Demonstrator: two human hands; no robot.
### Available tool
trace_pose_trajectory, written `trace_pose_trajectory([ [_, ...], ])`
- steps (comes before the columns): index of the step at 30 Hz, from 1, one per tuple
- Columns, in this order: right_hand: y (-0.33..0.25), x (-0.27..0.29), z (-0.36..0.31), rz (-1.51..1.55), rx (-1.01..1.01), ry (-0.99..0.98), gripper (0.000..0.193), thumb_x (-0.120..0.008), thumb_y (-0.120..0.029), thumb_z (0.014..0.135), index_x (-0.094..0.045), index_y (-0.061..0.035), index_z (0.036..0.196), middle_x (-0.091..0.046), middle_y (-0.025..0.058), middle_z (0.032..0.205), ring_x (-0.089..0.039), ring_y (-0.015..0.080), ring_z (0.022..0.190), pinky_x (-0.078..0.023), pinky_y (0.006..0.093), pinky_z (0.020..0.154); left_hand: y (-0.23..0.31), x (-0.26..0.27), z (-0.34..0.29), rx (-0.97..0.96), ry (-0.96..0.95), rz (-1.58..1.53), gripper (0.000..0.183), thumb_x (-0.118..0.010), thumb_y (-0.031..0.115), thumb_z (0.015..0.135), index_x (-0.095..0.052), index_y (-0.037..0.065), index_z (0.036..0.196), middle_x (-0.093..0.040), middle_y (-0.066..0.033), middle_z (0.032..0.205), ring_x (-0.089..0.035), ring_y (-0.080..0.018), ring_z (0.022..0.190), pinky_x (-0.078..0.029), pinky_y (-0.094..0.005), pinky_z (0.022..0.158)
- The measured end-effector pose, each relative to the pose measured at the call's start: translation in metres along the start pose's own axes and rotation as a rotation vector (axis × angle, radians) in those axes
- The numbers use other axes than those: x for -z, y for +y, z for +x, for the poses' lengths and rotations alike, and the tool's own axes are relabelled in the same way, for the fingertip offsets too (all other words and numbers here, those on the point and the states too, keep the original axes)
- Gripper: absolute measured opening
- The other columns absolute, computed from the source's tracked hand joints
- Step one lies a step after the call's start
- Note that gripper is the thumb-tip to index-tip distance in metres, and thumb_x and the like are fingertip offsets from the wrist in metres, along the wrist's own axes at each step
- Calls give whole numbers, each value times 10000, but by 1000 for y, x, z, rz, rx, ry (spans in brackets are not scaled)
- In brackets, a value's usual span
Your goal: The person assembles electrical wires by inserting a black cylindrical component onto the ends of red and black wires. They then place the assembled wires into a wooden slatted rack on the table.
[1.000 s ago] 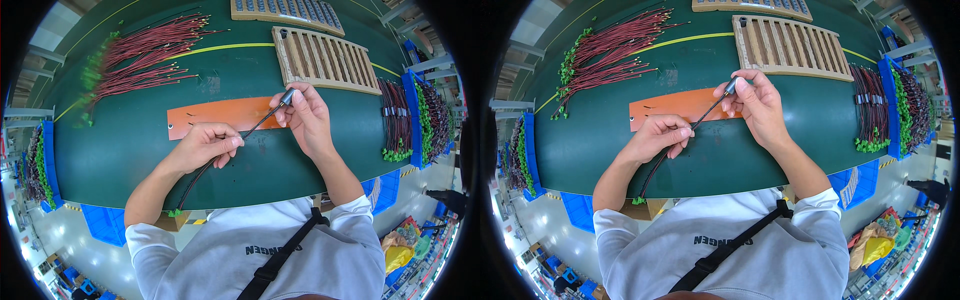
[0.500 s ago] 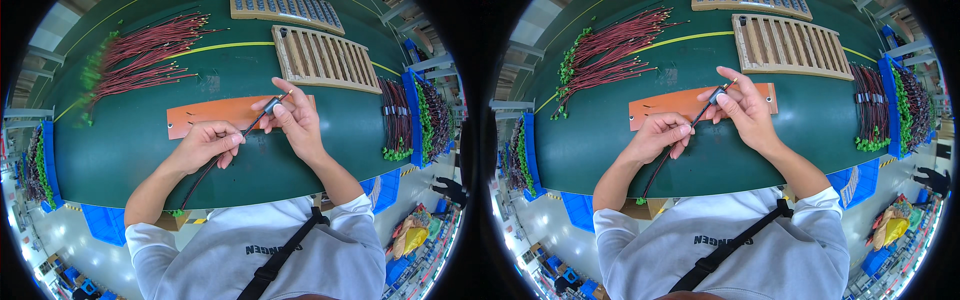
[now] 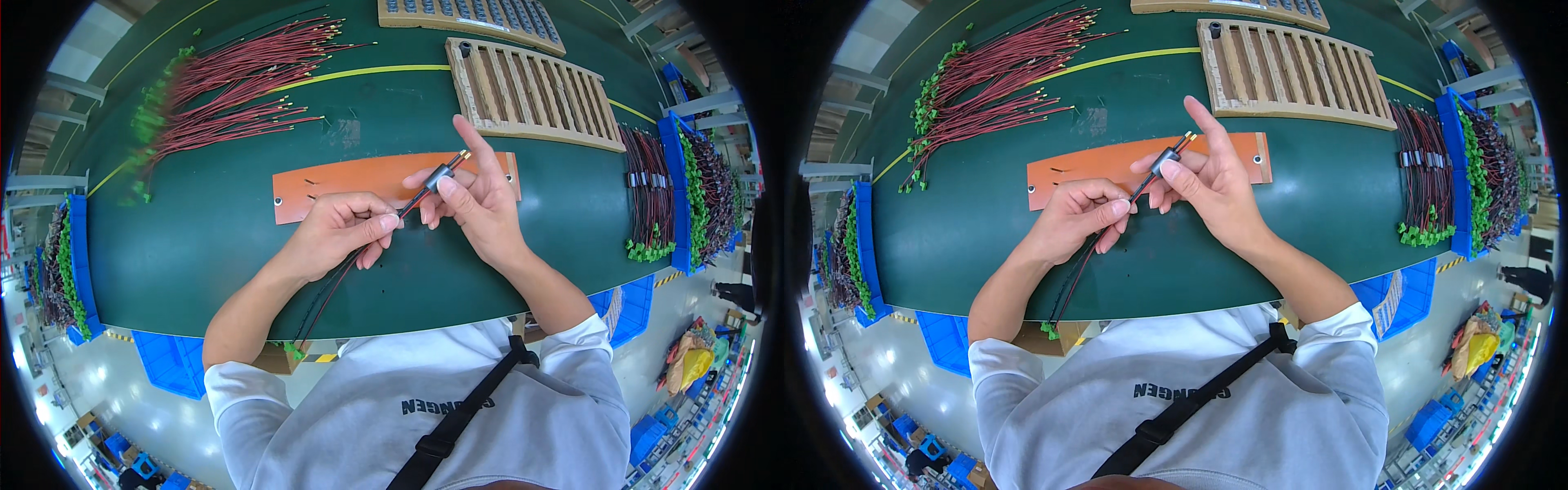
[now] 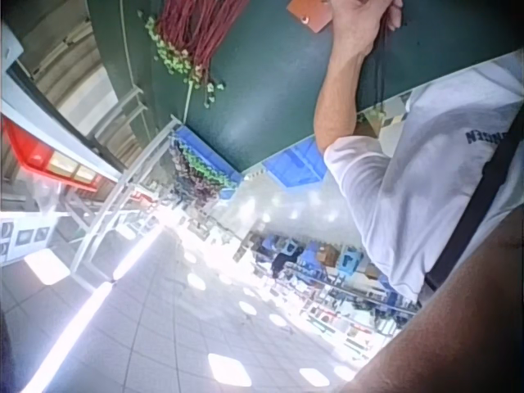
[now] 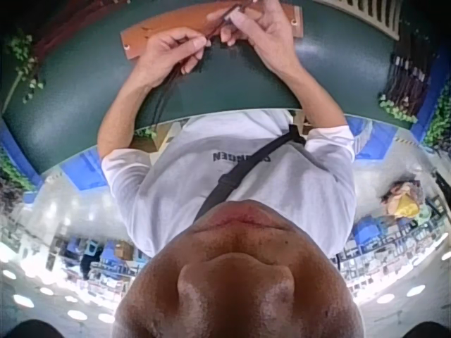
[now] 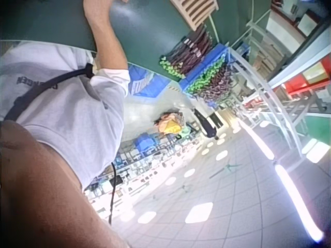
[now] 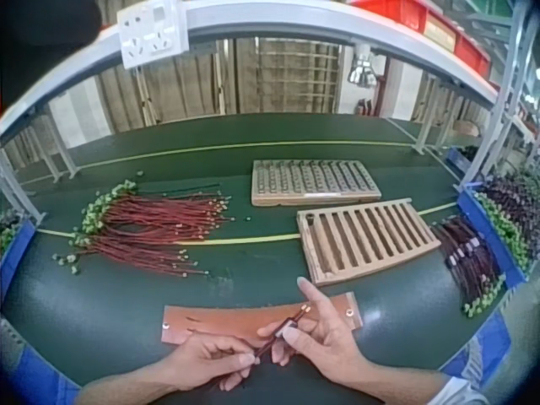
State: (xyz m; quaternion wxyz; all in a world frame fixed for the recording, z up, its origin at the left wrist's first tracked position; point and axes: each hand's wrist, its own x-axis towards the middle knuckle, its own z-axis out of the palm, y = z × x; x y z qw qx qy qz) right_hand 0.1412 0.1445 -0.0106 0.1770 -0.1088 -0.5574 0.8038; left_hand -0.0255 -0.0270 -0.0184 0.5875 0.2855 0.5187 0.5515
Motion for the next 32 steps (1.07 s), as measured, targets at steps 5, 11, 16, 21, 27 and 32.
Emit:
trace_pose_trajectory([
  [5,16,-2,-4,146,-157,-118,385,-473,-266,1105,-511,17,1364,-675,158,1122,-686,176,893,-588,326,789,0,-2,0,3,0,21,222,-620,169,1037,-694,-38,1068,-650,-61,790,-564,-112,554,-424,-241,494],
  [11,-31,69,24,151,177,207,333,-494,-295,1097,-615,9,1162,-693,148,1006,-666,168,826,-575,298,760,12,0,-5,37,-13,107,290,-601,227,1056,-713,-28,1137,-621,-6,744,-552,-70,578,-451,-227,576],
  [16,-29,77,24,184,163,147,334,-489,-281,1100,-611,13,1200,-698,159,1055,-662,162,840,-578,306,783,7,6,-5,25,-35,184,290,-601,229,1057,-721,-26,1123,-576,16,704,-507,-56,579,-390,-226,546],
  [21,-2,10,13,109,-119,-89,310,-502,-237,1095,-606,33,1206,-685,146,1101,-658,151,859,-573,309,841,8,5,-4,27,-17,50,277,-613,223,1050,-721,-22,1123,-564,24,703,-491,-48,572,-352,-229,512],
  [27,12,-13,17,204,12,-61,301,-485,-213,1102,-582,28,1254,-655,123,1117,-651,151,918,-559,323,865,19,14,-17,-127,102,194,201,-659,89,993,-718,-29,1144,-693,-79,844,-628,-128,689,-495,-253,618],
  [32,1,-19,26,198,29,-108,337,-475,-222,1104,-561,8,1335,-656,157,1192,-668,201,1014,-560,355,931,28,48,-28,-149,155,237,290,-707,53,960,-689,-31,1237,-752,-122,1032,-725,-185,938,-573,-259,824],
])
